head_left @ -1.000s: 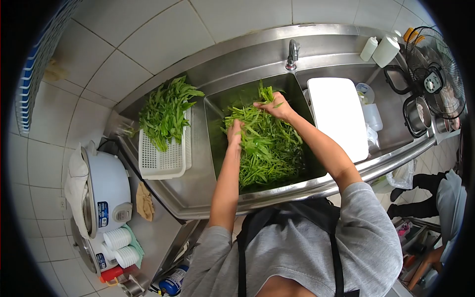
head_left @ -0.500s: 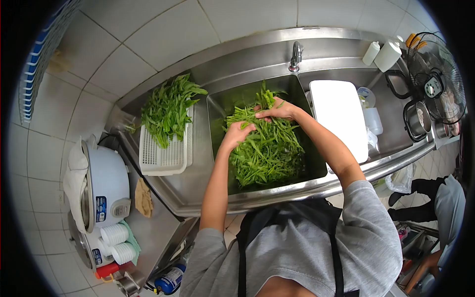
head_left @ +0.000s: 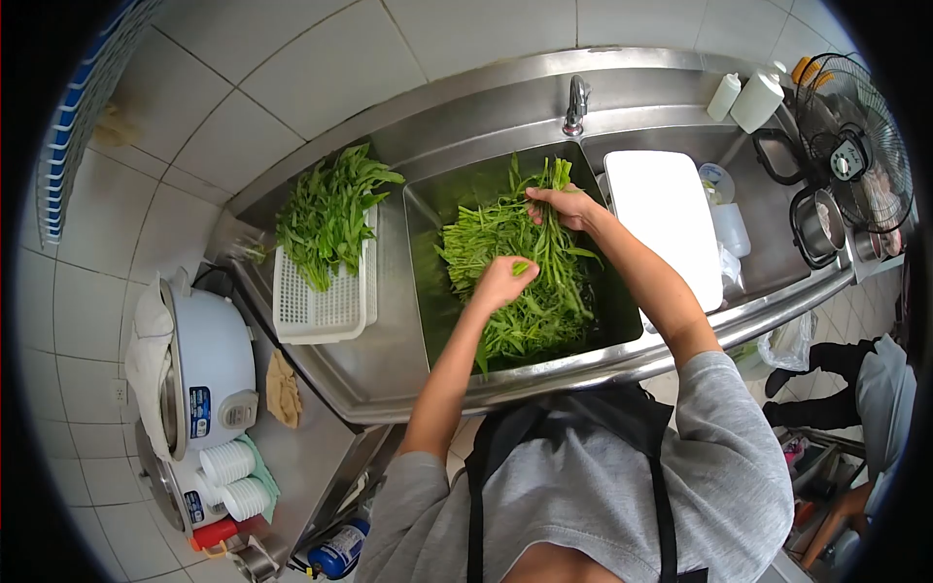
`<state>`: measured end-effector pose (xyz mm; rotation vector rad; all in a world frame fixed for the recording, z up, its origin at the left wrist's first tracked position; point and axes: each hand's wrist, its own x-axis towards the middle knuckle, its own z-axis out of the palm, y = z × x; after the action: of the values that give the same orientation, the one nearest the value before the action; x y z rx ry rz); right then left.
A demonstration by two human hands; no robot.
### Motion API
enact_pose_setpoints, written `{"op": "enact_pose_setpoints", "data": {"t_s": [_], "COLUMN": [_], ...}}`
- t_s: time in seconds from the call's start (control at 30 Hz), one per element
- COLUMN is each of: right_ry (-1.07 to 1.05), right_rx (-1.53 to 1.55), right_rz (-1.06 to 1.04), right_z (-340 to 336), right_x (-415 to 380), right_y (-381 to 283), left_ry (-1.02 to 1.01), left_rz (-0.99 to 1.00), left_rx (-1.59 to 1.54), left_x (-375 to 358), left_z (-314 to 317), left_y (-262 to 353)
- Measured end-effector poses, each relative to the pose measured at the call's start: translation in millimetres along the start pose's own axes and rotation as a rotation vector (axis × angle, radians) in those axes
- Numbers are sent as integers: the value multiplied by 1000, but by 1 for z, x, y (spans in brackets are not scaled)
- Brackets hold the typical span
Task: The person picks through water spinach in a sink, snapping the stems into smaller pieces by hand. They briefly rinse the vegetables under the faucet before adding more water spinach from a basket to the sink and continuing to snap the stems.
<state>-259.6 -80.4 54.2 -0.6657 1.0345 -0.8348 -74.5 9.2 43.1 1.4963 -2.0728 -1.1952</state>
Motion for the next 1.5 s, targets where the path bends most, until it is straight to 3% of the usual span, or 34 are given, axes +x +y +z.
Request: {"op": "enact_pose_setpoints", "data": {"t_s": [0.1, 0.2, 0.23, 0.43, 0.53, 0.73, 0.93, 1.03, 1.17, 1.37, 1.47, 1.5], "right_ry": [21, 37, 21, -41, -168, -153, -67, -22, 177, 198, 210, 220], "right_rx": [58, 5, -28, -550, -606, -601, -526, -506, -482, -328, -331, -313], "right_rz": [52, -9, -39, -178, -205, -249, -288, -341, -387, -333, -314, -307], "right_z": [6, 10, 11, 3, -3, 6, 21, 26, 29, -10, -31, -37], "right_x": [3, -3, -6, -26, -18, -5, -11, -14, -12, -14, -14, -15], "right_y": [2, 0, -1, -23, -24, -26, -30, -23, -13, -29, -39, -43], "left_ry": [101, 152, 81, -16, -74, -151, 4, 261, 594, 527, 626, 587], "left_rz": [-199, -182, -241, -136, -102, -188, -248, -301, -565, -574, -420, -384], "left_rx": [232, 276, 222, 27, -52, -314, -513, -560, -695, -670, -1147, -1153], "left_x": [2, 8, 6, 8, 8, 8, 15, 24, 27, -3, -15, -17], "left_z": [6, 7, -1, -34, -49, -61, -47, -42, -39, -65, -79, -86], "left_y": [29, 24, 28, 9, 0, -2, -9, -22, -34, -105, -101, -106]}}
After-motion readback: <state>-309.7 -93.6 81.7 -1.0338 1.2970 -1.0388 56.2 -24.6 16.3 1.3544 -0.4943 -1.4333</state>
